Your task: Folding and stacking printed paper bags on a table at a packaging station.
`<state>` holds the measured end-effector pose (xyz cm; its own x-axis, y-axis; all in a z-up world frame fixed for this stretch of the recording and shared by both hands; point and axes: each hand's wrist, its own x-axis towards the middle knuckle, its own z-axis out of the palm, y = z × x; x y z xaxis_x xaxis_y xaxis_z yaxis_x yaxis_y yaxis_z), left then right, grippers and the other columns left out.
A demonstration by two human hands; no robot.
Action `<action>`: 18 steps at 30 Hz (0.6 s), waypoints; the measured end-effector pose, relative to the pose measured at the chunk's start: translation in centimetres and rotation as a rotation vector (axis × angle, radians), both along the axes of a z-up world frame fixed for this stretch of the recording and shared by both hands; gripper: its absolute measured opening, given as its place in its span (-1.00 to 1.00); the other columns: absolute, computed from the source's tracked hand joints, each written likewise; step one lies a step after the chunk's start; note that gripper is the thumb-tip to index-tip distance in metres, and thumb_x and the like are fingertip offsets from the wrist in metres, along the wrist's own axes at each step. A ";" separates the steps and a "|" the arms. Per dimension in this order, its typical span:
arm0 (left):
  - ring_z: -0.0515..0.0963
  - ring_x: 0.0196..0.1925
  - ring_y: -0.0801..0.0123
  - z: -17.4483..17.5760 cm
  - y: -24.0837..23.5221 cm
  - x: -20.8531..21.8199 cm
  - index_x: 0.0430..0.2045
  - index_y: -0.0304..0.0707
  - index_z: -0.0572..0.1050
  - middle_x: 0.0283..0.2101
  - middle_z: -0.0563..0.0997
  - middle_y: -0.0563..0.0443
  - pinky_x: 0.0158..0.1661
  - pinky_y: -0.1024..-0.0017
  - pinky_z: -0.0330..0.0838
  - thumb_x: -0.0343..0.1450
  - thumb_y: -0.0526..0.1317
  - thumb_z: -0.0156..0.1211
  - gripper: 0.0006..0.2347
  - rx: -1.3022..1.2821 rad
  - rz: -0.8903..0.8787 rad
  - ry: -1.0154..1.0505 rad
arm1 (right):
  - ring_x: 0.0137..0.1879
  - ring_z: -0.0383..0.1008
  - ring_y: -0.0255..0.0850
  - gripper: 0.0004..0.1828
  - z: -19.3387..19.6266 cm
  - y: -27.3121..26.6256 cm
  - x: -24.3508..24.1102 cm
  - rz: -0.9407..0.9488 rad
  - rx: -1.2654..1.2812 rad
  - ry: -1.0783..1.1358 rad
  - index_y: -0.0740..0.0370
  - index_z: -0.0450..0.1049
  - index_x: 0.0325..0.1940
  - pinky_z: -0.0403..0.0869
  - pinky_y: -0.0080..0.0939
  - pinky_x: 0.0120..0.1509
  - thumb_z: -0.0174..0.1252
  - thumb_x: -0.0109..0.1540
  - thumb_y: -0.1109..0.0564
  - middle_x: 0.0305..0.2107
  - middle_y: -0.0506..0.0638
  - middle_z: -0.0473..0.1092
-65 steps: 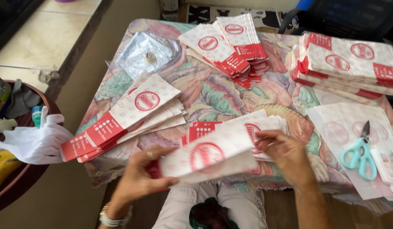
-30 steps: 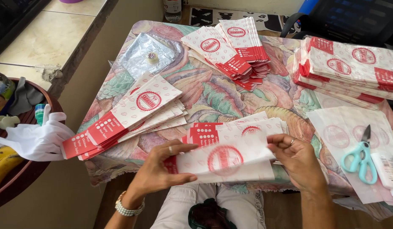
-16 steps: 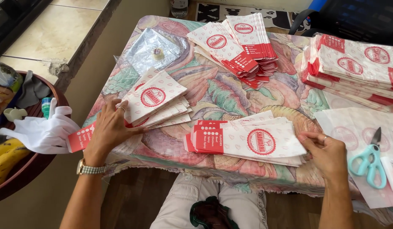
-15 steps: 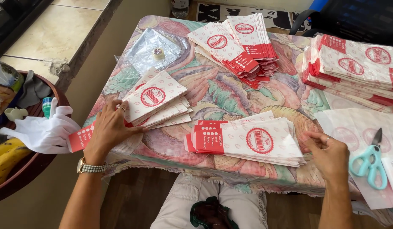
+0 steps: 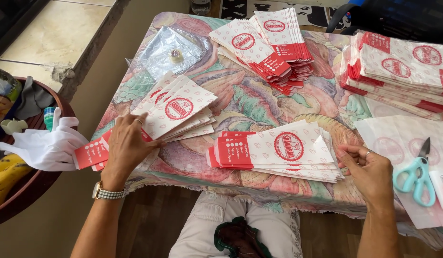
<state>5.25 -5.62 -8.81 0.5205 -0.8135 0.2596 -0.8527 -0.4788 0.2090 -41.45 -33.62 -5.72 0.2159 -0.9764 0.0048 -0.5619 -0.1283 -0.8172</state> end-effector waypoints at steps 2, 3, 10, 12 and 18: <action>0.36 0.01 -0.12 0.2 -0.3 0.2 0.31 -0.44 0.33 -0.04 0.49 -0.31 0.04 0.16 0.26 0.08 0.21 0.56 -0.04 0.075 0.069 0.068 | -0.36 0.49 -0.28 -0.84 -0.5 -0.2 -0.1 0.061 -0.016 -0.050 0.33 0.63 -0.03 0.45 -0.33 -0.34 0.28 0.32 0.25 -0.34 0.07 0.55; 0.36 0.01 -0.12 -0.2 0.0 0.8 0.31 -0.44 0.33 -0.04 0.49 -0.31 0.04 0.16 0.26 0.08 0.21 0.56 -0.04 0.073 0.061 0.068 | -0.36 0.49 -0.28 -0.84 -1.1 -0.3 0.0 0.054 -0.019 -0.050 0.33 0.63 -0.03 0.45 -0.33 -0.34 0.28 0.32 0.25 -0.34 0.07 0.55; 0.34 0.27 -0.16 -2.7 -0.9 3.9 0.16 -0.13 0.47 0.17 0.45 -0.37 0.22 0.13 0.23 -0.21 0.34 0.61 0.02 0.286 0.230 0.166 | -0.44 0.41 -0.41 -0.79 -3.5 -1.5 -0.6 0.085 -0.064 -0.066 0.20 0.68 -0.07 0.41 -0.41 -0.37 0.33 0.23 0.14 -0.49 -0.08 0.56; 0.36 0.28 -0.14 -2.0 -1.1 3.5 0.18 -0.09 0.48 0.16 0.50 -0.37 0.23 0.18 0.23 -0.23 0.36 0.60 0.04 0.338 0.247 0.144 | -0.47 0.43 -0.41 -0.79 -2.0 -0.6 -0.1 0.078 -0.056 -0.067 0.19 0.69 -0.09 0.41 -0.42 -0.37 0.35 0.21 0.14 -0.50 -0.10 0.57; 0.13 0.41 -0.21 0.4 -0.6 1.4 0.17 -0.27 0.47 0.26 0.27 -0.34 0.34 -0.08 0.05 -0.11 0.15 0.66 -0.07 0.200 0.334 0.325 | -0.43 0.43 -0.40 -0.81 -0.2 0.5 0.5 0.116 0.002 -0.054 0.22 0.69 -0.10 0.45 -0.42 -0.34 0.32 0.23 0.15 -0.44 -0.13 0.57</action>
